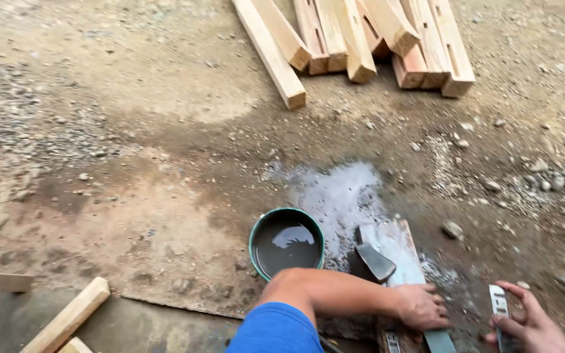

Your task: The person sharpens a metal chisel on a wet sharpening stone, repeatedly dipping the tool in a bucket of water and rubbing it against the stone. The person also sharpens a small metal file on the same stone, using water to lubricate the surface during the process.

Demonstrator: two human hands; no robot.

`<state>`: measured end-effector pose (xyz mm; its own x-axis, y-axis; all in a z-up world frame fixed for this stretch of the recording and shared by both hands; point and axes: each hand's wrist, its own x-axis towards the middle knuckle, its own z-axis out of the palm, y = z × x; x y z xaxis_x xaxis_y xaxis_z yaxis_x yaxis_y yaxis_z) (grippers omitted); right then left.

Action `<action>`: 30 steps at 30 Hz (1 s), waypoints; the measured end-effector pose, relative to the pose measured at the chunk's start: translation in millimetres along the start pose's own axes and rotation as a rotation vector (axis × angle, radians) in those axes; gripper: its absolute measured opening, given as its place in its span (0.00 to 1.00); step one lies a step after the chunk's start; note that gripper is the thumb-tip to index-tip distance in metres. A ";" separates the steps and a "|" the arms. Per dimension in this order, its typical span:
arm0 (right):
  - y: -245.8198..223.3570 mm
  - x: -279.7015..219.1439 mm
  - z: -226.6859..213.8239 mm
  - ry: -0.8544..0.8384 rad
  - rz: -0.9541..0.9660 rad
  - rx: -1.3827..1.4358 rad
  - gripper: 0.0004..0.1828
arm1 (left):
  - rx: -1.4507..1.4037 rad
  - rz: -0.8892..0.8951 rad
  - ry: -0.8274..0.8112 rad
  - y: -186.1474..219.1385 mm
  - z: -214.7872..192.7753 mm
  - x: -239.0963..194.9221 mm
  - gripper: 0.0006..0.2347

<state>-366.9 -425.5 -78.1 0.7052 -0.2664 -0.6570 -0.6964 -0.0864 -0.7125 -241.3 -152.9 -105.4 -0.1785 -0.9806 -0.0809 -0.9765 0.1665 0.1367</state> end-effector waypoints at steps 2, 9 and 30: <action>39.8 48.1 11.8 -0.020 -0.079 0.101 0.41 | 0.045 -0.021 -0.129 -12.4 16.9 3.5 0.27; 49.8 192.8 -6.8 -0.194 -0.102 0.161 0.28 | -0.011 -0.166 0.196 -38.5 -96.8 -102.1 0.28; -177.7 -32.6 238.9 -0.369 -0.284 -0.541 0.16 | -0.433 -0.763 -0.582 -157.3 68.7 -293.1 0.22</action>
<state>-234.4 -172.2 11.0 0.8015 0.1715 -0.5728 -0.3796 -0.5942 -0.7091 -43.6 115.4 -171.1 0.3234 -0.5897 -0.7401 -0.7484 -0.6380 0.1813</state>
